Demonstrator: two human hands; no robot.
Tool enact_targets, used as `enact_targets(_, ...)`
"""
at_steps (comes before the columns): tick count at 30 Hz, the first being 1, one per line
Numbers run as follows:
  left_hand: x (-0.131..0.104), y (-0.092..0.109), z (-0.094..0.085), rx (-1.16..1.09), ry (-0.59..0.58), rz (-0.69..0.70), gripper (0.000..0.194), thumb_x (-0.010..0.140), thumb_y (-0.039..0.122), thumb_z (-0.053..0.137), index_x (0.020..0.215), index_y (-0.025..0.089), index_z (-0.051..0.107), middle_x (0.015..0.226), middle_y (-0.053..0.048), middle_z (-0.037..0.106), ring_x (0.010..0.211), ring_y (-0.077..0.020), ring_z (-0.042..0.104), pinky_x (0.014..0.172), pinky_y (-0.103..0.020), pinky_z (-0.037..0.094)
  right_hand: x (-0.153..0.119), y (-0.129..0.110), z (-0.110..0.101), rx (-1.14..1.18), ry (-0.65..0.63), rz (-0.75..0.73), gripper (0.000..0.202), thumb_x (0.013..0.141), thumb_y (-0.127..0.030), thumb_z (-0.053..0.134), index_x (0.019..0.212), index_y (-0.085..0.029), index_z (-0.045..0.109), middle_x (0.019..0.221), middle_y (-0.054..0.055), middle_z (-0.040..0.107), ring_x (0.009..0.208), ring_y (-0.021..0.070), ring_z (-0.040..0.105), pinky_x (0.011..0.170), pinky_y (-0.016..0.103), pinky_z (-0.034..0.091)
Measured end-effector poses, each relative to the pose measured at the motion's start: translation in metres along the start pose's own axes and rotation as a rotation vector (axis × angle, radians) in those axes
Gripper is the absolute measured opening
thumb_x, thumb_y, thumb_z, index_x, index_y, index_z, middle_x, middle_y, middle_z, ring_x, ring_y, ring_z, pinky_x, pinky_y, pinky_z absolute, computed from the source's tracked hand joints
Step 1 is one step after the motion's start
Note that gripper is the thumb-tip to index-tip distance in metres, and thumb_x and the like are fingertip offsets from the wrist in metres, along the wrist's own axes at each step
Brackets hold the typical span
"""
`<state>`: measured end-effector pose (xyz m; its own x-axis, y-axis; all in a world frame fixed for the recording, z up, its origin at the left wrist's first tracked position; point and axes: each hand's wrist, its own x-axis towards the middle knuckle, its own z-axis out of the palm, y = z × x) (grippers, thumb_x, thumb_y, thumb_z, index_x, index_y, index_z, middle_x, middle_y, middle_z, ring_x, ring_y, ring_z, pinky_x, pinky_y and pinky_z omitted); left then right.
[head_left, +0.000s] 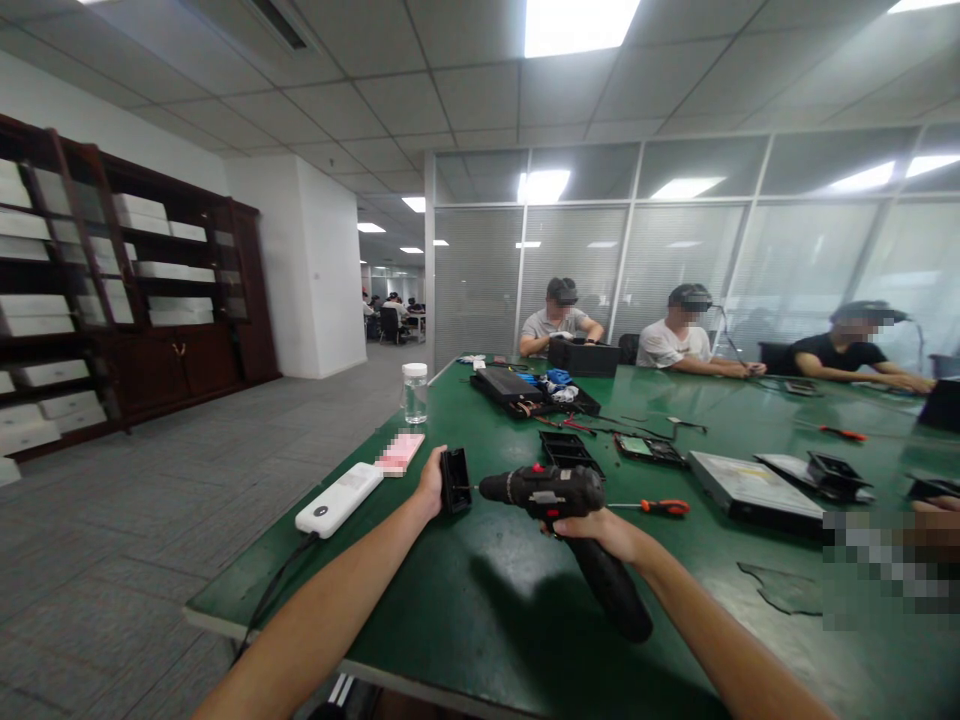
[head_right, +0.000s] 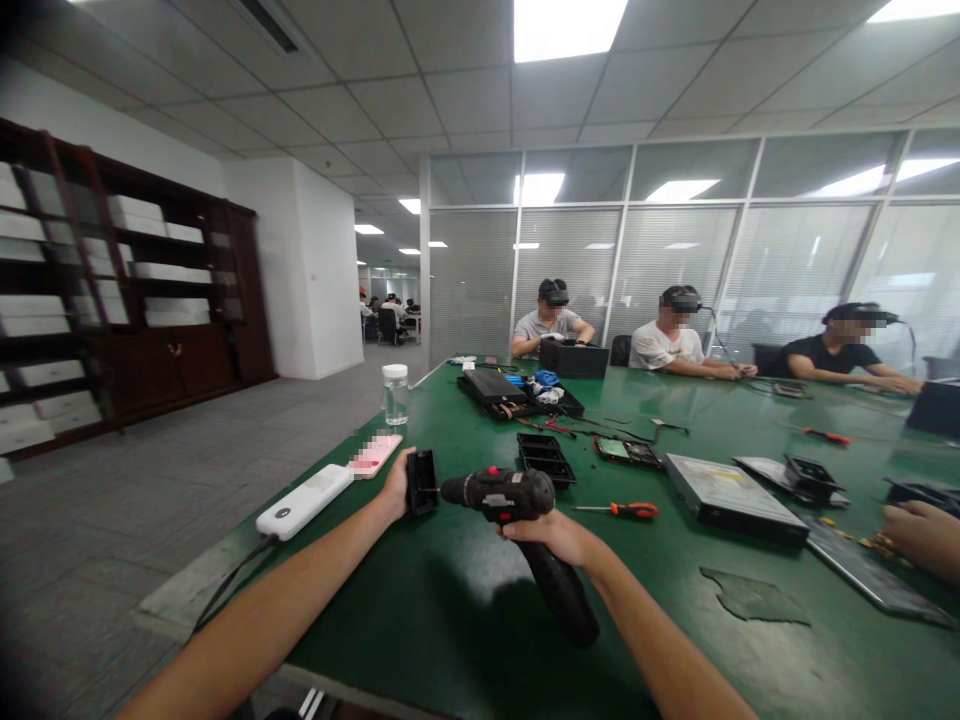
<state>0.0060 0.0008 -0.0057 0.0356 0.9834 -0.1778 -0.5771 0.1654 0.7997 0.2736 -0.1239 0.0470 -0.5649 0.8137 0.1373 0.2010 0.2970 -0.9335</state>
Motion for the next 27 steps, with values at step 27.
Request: enact_targets(27, -0.0031, -0.0075, 0.0060, 0.028, 0.051, -0.065, 0.037, 0.064, 0.055, 0.053, 0.064, 0.018, 0.051, 0.052, 0.000, 0.050, 0.044, -0.0154, 0.049, 0.047, -0.028, 0.041, 0.0001, -0.0038, -0.0008, -0.203, -0.044, -0.016, 0.035, 0.075, -0.038, 0.059, 0.099, -0.014, 0.060, 0.091, 0.005, 0.060, 0.089, 0.0202, 0.054, 0.085, 0.035, 0.041)
